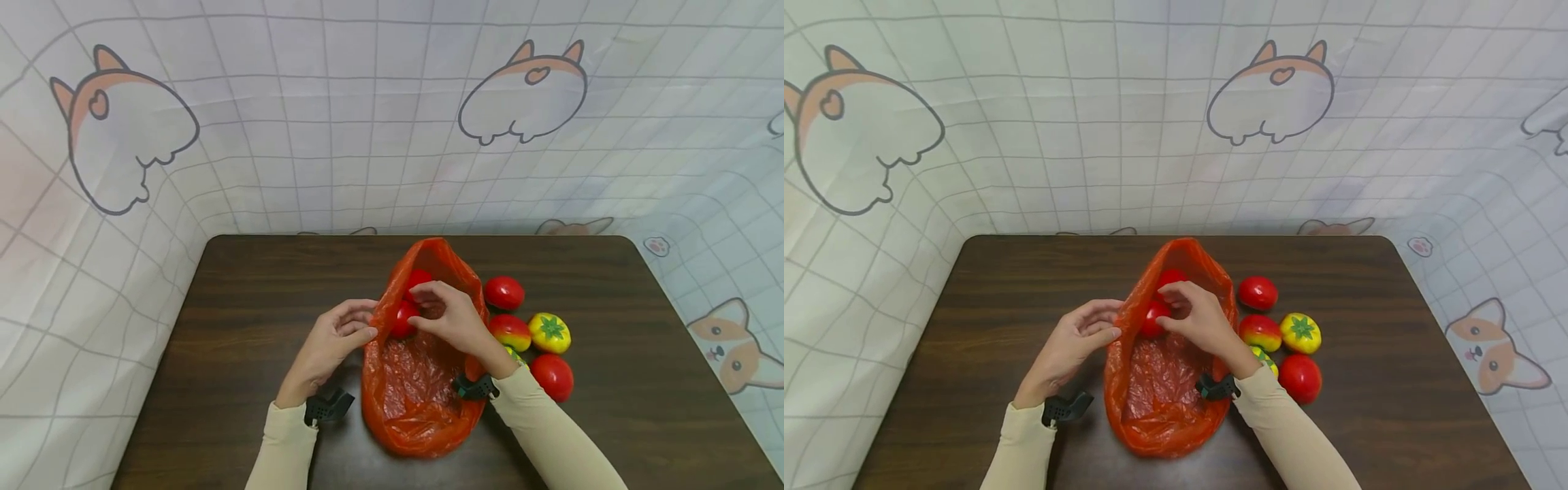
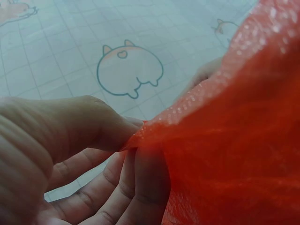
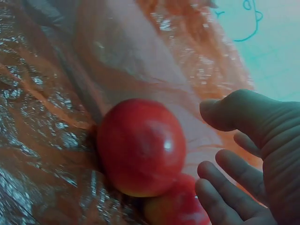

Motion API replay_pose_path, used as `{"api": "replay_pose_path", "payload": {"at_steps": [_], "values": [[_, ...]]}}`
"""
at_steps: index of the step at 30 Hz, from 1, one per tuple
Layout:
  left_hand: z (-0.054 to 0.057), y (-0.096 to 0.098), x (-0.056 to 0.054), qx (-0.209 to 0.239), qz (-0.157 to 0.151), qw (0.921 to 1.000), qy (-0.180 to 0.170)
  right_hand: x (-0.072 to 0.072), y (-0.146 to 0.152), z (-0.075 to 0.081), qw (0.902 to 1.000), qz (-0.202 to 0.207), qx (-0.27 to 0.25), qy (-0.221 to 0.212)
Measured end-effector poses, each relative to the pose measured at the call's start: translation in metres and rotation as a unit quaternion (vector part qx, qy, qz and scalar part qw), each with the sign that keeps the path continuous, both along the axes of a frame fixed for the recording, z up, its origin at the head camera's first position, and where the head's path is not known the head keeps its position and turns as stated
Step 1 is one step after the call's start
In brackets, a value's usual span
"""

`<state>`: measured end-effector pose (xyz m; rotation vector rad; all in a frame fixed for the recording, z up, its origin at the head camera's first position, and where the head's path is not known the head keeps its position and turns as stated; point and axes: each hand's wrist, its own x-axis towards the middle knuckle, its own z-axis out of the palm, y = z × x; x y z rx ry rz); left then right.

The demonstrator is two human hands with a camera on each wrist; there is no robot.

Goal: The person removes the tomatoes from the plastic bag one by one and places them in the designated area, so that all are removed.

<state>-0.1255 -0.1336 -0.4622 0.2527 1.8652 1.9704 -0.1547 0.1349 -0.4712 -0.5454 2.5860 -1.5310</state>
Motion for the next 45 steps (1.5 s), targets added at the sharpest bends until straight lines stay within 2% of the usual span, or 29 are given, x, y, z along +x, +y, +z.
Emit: {"api": "replay_pose_path", "payload": {"at_steps": [8,15,25,39,45], "values": [[0.001,0.001,-0.001,0.000,-0.006,1.0000,-0.002,0.000,-0.006,-0.008,0.9999,-0.009,0.014,-0.005],[0.002,0.001,-0.001,0.002,-0.003,1.0000,0.003,0.000,-0.010,-0.014,0.9993,-0.016,0.031,0.012],[0.001,-0.001,0.000,-0.002,0.002,1.0000,0.003,0.001,-0.015,-0.021,0.9942,-0.015,0.100,0.037],[0.000,-0.003,-0.001,-0.006,0.007,0.9999,0.008,0.005,-0.007,-0.018,0.9923,-0.016,0.117,0.037],[-0.002,-0.002,-0.001,-0.011,0.006,0.9999,0.008,0.008,-0.003,-0.020,0.9933,-0.019,0.112,0.020]]}}
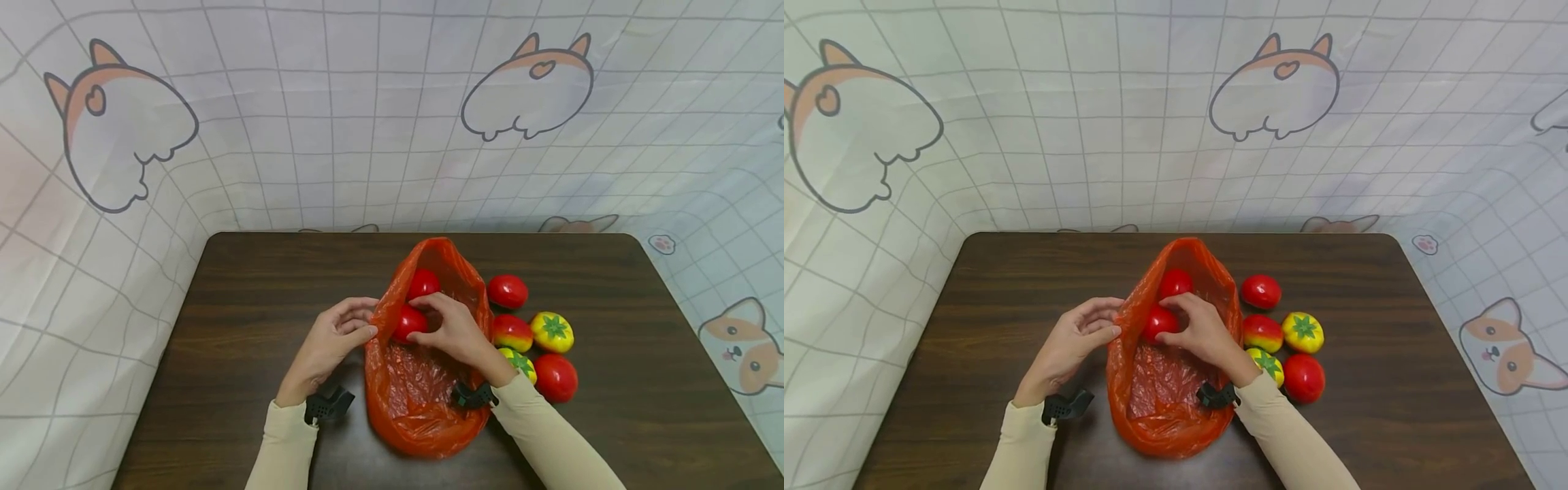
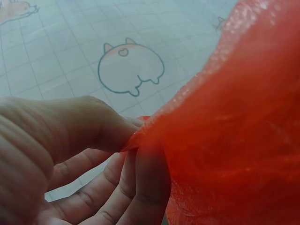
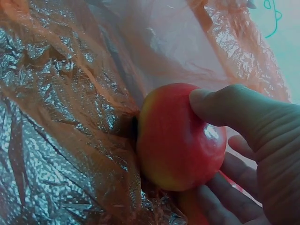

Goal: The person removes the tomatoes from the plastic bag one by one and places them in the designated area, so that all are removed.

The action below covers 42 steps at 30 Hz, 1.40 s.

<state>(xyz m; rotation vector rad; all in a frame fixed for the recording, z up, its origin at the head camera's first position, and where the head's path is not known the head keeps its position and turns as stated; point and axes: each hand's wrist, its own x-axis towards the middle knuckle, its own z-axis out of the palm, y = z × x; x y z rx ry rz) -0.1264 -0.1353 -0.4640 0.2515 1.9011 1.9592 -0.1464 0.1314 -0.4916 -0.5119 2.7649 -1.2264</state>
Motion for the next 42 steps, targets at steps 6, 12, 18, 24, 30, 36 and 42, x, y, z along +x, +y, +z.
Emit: {"api": "replay_pose_path", "payload": {"at_steps": [6,12,18,24,30,36,42], "values": [[0.001,0.000,0.001,-0.002,-0.004,1.0000,-0.001,0.001,0.000,-0.002,0.9999,0.011,-0.001,-0.013],[0.002,0.002,0.001,-0.001,-0.006,1.0000,0.001,0.002,0.005,0.001,0.9999,0.015,-0.003,-0.008],[0.001,0.003,0.000,-0.008,-0.008,0.9999,0.002,0.004,0.013,0.008,0.9995,0.011,-0.025,-0.014],[0.002,0.001,0.001,-0.008,-0.007,0.9999,-0.001,0.006,0.023,0.018,0.9994,-0.002,-0.031,-0.016],[0.001,0.000,0.002,-0.006,-0.009,0.9999,-0.005,0.005,0.033,0.025,0.9988,-0.007,-0.047,-0.009],[-0.001,0.001,0.002,-0.012,-0.004,0.9998,-0.013,0.007,0.044,0.033,0.9973,-0.014,-0.068,-0.023],[-0.001,0.002,0.003,-0.008,-0.009,0.9998,-0.015,0.008,0.059,0.041,0.9958,-0.029,-0.083,-0.024]]}}
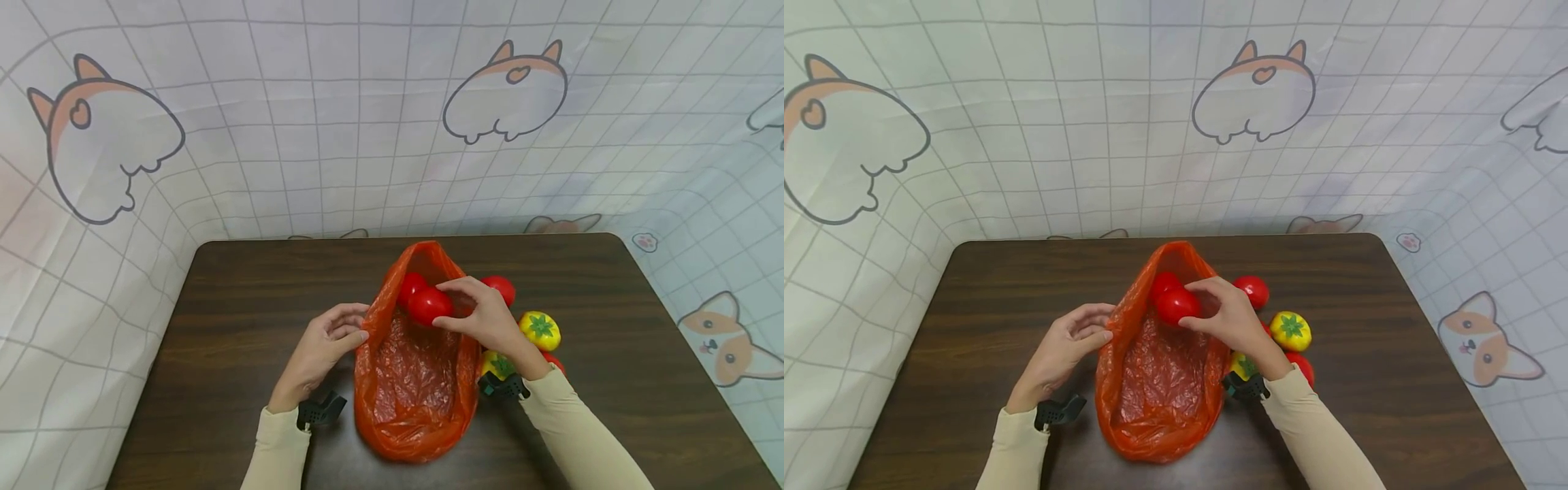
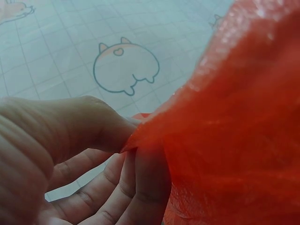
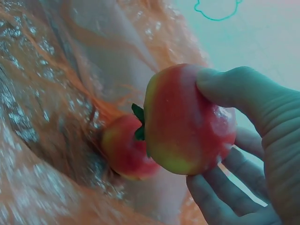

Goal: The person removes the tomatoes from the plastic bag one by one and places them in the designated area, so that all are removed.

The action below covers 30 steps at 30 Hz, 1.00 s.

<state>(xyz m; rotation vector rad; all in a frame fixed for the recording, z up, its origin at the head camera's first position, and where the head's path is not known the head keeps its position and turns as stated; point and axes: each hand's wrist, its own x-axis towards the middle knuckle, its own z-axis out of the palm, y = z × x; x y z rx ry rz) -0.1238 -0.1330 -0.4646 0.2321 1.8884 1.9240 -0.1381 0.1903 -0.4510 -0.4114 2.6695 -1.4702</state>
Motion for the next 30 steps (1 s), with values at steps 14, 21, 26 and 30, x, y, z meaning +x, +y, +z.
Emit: {"api": "replay_pose_path", "payload": {"at_steps": [14,21,26,30], "values": [[0.001,0.000,0.000,0.002,-0.003,1.0000,0.004,0.000,0.050,0.015,0.9982,-0.057,0.014,0.015],[0.001,0.000,0.000,0.002,-0.007,1.0000,0.003,-0.002,0.078,0.025,0.9949,-0.089,0.023,0.042],[0.000,0.000,0.000,-0.006,-0.005,1.0000,0.002,-0.001,0.095,0.029,0.9915,-0.115,0.041,0.045],[0.000,-0.001,0.000,-0.006,-0.006,1.0000,0.001,0.001,0.106,0.028,0.9887,-0.134,0.056,0.036]]}}
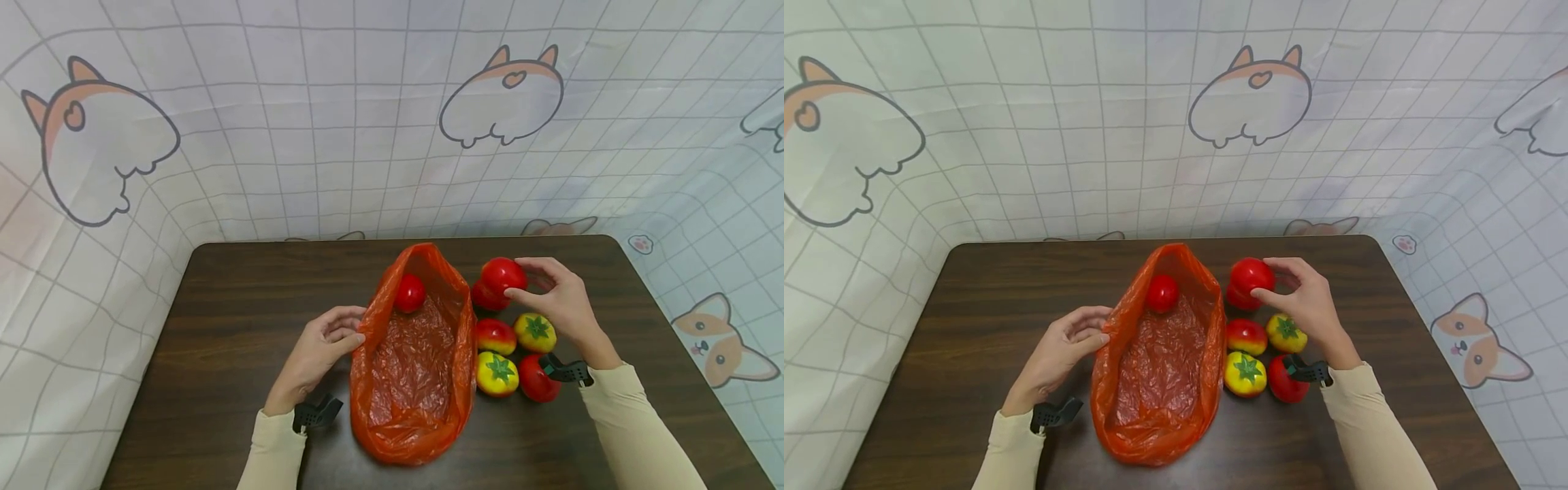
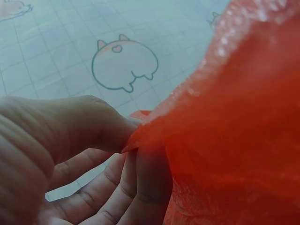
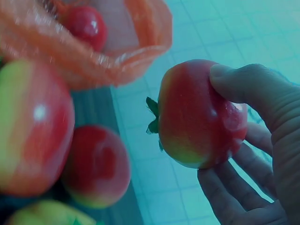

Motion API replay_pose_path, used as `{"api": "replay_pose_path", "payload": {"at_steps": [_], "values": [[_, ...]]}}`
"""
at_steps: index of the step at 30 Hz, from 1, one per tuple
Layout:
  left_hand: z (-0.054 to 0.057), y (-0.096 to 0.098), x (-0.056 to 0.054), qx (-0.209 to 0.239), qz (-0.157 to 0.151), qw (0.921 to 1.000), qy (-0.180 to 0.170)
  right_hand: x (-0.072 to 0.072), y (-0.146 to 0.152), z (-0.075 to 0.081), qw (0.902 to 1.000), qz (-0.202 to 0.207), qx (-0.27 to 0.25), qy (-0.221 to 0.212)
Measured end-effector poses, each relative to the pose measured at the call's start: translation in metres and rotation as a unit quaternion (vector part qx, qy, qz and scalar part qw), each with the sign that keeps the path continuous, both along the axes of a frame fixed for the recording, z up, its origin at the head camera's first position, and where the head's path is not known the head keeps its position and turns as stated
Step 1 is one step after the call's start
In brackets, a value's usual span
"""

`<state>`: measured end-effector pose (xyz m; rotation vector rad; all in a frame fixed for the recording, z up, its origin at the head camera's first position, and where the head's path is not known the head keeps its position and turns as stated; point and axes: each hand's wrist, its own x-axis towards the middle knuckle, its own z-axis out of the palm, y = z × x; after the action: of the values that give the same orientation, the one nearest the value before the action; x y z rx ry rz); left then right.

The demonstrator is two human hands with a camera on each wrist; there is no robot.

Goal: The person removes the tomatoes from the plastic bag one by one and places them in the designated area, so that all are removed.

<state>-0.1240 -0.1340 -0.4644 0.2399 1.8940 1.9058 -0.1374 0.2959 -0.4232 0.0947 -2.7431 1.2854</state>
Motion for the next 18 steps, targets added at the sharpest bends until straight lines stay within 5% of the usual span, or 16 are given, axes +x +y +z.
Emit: {"api": "replay_pose_path", "payload": {"at_steps": [18], "values": [[0.003,0.000,0.000,0.003,0.007,1.0000,-0.004,-0.005,0.046,-0.029,0.9961,-0.065,0.015,-0.059]]}}
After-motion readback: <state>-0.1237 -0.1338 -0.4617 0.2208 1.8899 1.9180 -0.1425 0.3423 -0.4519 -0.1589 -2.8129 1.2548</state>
